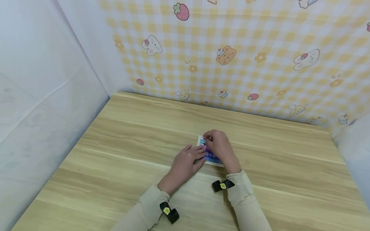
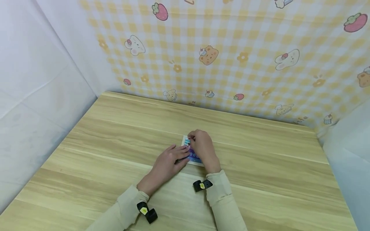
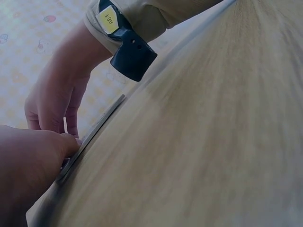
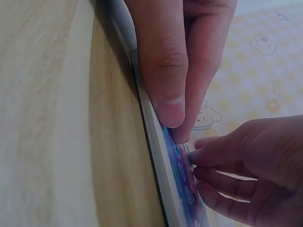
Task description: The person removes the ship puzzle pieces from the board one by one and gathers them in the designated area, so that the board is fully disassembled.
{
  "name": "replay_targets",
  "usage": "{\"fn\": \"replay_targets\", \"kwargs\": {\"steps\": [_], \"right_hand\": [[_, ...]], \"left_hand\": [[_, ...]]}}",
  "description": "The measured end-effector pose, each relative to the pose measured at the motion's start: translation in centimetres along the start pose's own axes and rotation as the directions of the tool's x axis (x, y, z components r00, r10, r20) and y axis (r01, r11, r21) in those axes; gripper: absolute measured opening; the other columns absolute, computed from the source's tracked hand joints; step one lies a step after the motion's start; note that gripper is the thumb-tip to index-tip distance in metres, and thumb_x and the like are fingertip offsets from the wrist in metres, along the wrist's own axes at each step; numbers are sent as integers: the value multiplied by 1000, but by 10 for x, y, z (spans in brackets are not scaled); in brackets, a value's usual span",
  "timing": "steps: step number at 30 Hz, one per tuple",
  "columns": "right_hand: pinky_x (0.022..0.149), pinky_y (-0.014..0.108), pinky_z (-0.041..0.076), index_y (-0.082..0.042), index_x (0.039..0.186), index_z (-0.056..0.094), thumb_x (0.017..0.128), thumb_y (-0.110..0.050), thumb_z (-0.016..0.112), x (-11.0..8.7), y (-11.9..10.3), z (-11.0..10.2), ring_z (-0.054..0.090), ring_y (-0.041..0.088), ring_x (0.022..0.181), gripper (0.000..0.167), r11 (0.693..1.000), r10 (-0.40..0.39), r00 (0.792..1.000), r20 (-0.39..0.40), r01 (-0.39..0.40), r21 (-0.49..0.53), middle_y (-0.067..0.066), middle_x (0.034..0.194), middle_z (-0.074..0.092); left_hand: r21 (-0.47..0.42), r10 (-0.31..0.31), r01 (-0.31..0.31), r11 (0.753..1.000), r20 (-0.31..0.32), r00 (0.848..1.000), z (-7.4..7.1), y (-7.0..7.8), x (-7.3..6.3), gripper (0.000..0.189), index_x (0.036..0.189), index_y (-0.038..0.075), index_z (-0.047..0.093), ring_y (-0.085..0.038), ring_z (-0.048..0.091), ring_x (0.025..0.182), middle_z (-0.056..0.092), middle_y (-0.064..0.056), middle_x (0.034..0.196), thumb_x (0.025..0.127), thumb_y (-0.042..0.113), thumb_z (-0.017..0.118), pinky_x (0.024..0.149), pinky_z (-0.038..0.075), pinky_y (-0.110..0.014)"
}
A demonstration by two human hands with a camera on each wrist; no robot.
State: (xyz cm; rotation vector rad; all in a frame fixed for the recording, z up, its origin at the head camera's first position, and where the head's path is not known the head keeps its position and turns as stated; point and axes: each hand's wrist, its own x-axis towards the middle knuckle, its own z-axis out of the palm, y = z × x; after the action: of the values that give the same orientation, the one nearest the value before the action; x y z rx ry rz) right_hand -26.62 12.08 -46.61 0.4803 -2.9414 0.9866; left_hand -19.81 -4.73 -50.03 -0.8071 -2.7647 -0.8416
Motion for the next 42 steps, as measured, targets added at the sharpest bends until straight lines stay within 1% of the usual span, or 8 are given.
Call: {"fn": "replay_targets", "kwargs": {"steps": [4,10,16,20,27,33,37,42], "right_hand": [[74,43,63,1,111,78,91,-1,74,-2,-2,-2,74,26,82,20,999,-29,1000,-12,29,-34,14,93,77],[73,43,62,1,109,78,91,-1,73,-2,-4,-1,73,24,80,18,998,-32,999,-8,31,-49,13,94,78],[74,42,60,1,104,76,93,1,71,1,-5,2,69,24,80,12,998,-40,999,3,40,-58,14,97,76],[78,43,60,1,103,73,95,3,67,3,-2,5,69,26,85,10,999,-37,999,17,38,-33,15,99,74],[75,41,59,2,106,70,98,1,64,4,4,4,67,24,82,10,995,-37,998,44,33,89,15,96,73],[77,43,61,4,99,79,94,-1,69,5,4,-4,69,25,82,13,1000,-8,999,34,7,25,15,95,76],[80,44,62,5,100,80,93,-2,71,3,4,-5,73,29,87,14,1000,-24,998,54,24,4,17,97,76],[83,45,62,4,100,80,93,-2,72,1,2,-4,73,31,92,13,1000,-25,999,34,25,-11,17,99,76]], "left_hand": [[1,1,-1,1000,0,1000,1,0,0,31,126,11,75,-12,57,134,66,0,137,102,30,67,123,34,-42],[-11,-14,14,1000,16,1000,0,0,0,35,127,11,75,-13,56,136,66,0,138,101,34,68,124,31,-41],[-2,-23,23,1000,36,999,-1,-2,1,49,129,11,74,-14,55,137,66,0,138,94,45,76,125,31,-40],[-3,-23,23,1000,38,999,-1,-3,2,49,129,11,74,-14,55,137,66,1,138,93,45,76,125,31,-41],[-16,-23,23,1000,33,999,2,-4,4,49,129,10,73,-14,54,138,66,0,138,94,44,75,125,30,-41],[-11,-21,22,1000,48,999,-3,-3,4,50,131,10,72,-16,55,137,65,-2,140,94,44,75,125,30,-42],[-1,-25,25,1000,49,998,-2,-3,3,51,132,10,71,-16,54,138,64,-1,140,95,45,74,125,30,-41],[-17,-27,28,999,51,998,-1,-2,3,51,132,9,71,-16,54,138,64,-1,141,95,44,74,125,29,-41]]}}
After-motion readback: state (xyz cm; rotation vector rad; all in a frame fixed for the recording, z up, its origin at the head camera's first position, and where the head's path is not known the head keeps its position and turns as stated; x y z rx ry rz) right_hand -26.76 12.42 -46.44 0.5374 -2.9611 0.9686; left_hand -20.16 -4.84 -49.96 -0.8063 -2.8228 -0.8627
